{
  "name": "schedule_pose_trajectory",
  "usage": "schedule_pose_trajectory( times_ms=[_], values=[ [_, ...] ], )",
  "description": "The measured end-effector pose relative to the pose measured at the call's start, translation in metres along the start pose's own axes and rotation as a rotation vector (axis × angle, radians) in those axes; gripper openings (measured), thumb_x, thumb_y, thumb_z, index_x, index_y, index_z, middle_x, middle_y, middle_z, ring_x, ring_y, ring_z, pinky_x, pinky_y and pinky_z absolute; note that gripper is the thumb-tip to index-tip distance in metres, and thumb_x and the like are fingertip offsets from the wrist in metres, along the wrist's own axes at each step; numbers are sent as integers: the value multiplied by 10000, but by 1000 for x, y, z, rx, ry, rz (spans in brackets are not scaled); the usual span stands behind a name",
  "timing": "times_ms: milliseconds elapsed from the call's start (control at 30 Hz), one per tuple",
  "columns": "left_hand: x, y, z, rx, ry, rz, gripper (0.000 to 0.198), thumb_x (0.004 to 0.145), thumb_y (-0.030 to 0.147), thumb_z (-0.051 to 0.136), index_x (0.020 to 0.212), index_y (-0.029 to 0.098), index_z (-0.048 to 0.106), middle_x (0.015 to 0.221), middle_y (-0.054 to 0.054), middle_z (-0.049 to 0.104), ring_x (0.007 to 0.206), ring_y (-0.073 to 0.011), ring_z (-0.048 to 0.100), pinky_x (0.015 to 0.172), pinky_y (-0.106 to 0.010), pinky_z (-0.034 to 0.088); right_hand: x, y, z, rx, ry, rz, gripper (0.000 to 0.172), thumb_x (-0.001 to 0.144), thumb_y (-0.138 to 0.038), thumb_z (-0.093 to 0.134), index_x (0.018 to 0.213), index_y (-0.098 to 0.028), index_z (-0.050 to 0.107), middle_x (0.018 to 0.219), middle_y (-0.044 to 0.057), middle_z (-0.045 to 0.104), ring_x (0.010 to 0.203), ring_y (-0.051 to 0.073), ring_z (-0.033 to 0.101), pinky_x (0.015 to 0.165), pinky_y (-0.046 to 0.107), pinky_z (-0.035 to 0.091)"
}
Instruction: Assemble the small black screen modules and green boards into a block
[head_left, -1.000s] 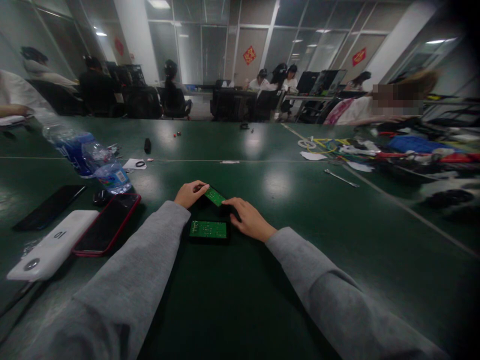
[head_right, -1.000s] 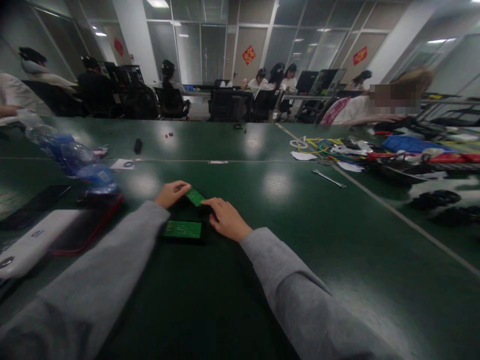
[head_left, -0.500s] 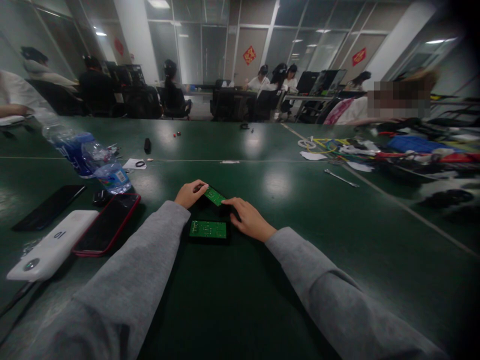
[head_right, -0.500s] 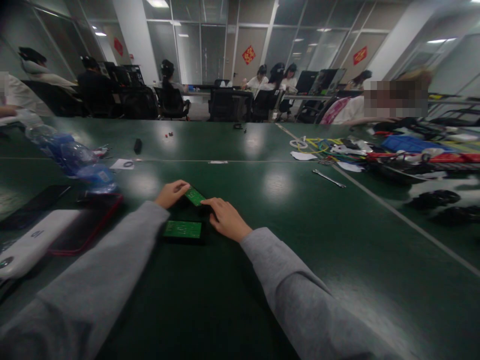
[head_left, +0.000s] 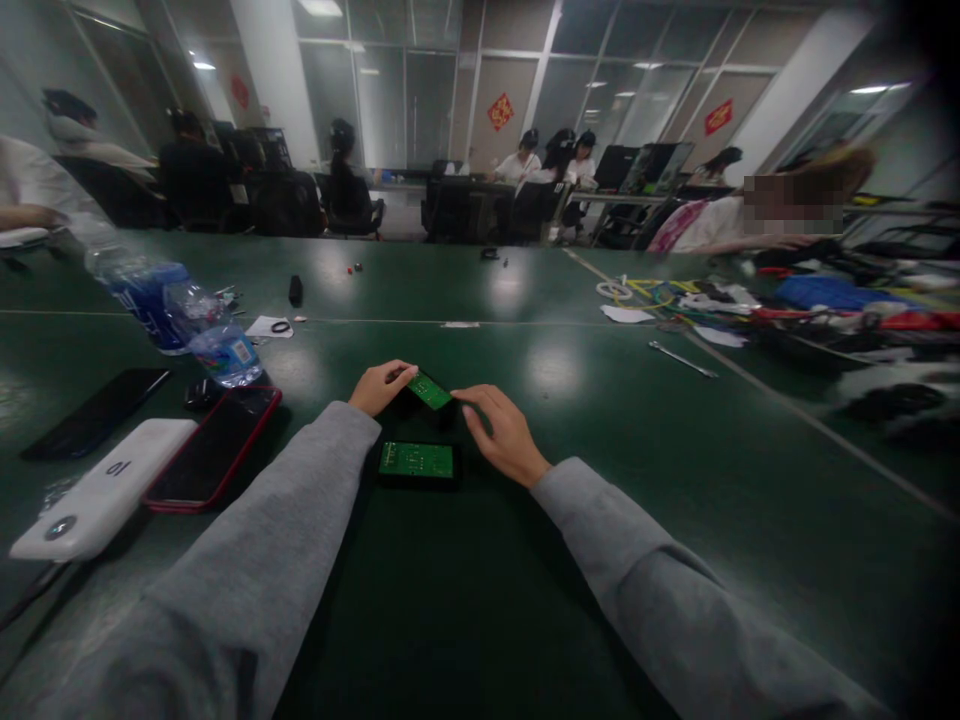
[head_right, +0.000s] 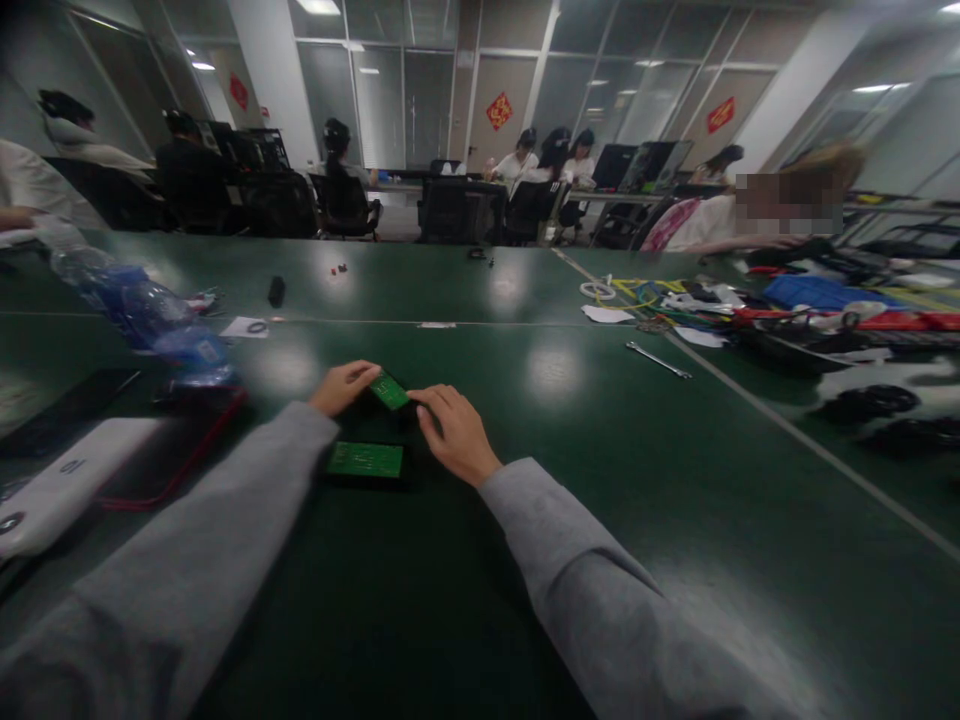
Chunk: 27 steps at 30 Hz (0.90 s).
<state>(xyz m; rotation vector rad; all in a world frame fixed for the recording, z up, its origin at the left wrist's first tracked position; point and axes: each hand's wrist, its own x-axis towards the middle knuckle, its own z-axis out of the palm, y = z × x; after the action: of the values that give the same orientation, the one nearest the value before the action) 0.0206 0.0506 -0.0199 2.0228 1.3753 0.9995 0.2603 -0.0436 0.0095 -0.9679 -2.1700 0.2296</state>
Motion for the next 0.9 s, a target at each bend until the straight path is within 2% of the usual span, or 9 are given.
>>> schedule_pose_trajectory(
  times_ms=[100,167,267,400,533,633,733,800,900],
  values=[
    [0,1,-1,-27,-6,11,454,836,572,464,982,199,678,915,-33,697,811,-174,629,699,-251,479,4,-22,-4,40,-46,-44,286,971,-307,390,1213,-223,518,1134,65,559,1058,210,507,923,405,420],
    [0,2,-2,-32,-11,12,463,836,576,460,984,197,680,920,-32,699,807,-173,625,686,-247,475,6,-41,-6,55,-193,-99,346,961,-382,421,1264,-229,485,1186,63,541,1086,208,498,932,401,424],
    [0,1,-2,-25,-19,2,478,834,586,456,1006,202,684,927,-30,703,793,-172,619,658,-243,468,5,-65,-7,29,-439,-191,579,900,-433,533,1396,-208,337,1339,97,440,1185,238,442,971,421,414],
    [0,0,-3,-51,-19,-15,493,820,597,475,1022,203,693,970,-36,706,822,-181,624,656,-243,470,-5,-84,-10,-73,-545,-204,796,820,-174,587,1475,-203,136,1464,126,276,1302,297,321,1046,496,342],
    [0,0,-4,-60,-45,-49,515,818,611,467,1035,204,696,992,-39,706,834,-194,626,622,-244,469,-5,-87,-26,-72,-615,-175,821,787,-90,572,1474,-280,164,1378,107,401,1131,280,500,907,442,476],
    [0,1,-5,-68,-56,-58,532,813,618,469,1054,200,693,992,-46,707,831,-202,625,614,-249,469,6,-72,-48,100,-717,-208,793,773,-159,663,1445,-306,268,1202,64,547,960,222,590,820,352,517],
    [0,2,-6,-74,-57,-60,534,813,616,474,1067,199,691,979,-54,709,817,-205,625,620,-258,470,17,-37,-74,308,-789,-153,678,745,-250,725,1352,-336,436,1076,-5,611,926,172,616,789,268,525],
    [-1,2,-6,-72,-54,-56,526,817,611,472,1068,204,692,965,-56,710,809,-205,626,623,-265,470,20,-6,-91,315,-776,-35,633,719,-283,746,1301,-330,500,1112,-13,610,950,174,620,803,272,526],
    [-1,3,-6,-70,-51,-53,523,821,611,466,1067,210,694,922,-57,711,795,-207,624,622,-273,466,18,44,-104,178,-705,115,648,729,-308,731,1325,-311,476,1245,12,557,1070,222,581,896,349,502]
  ],
)
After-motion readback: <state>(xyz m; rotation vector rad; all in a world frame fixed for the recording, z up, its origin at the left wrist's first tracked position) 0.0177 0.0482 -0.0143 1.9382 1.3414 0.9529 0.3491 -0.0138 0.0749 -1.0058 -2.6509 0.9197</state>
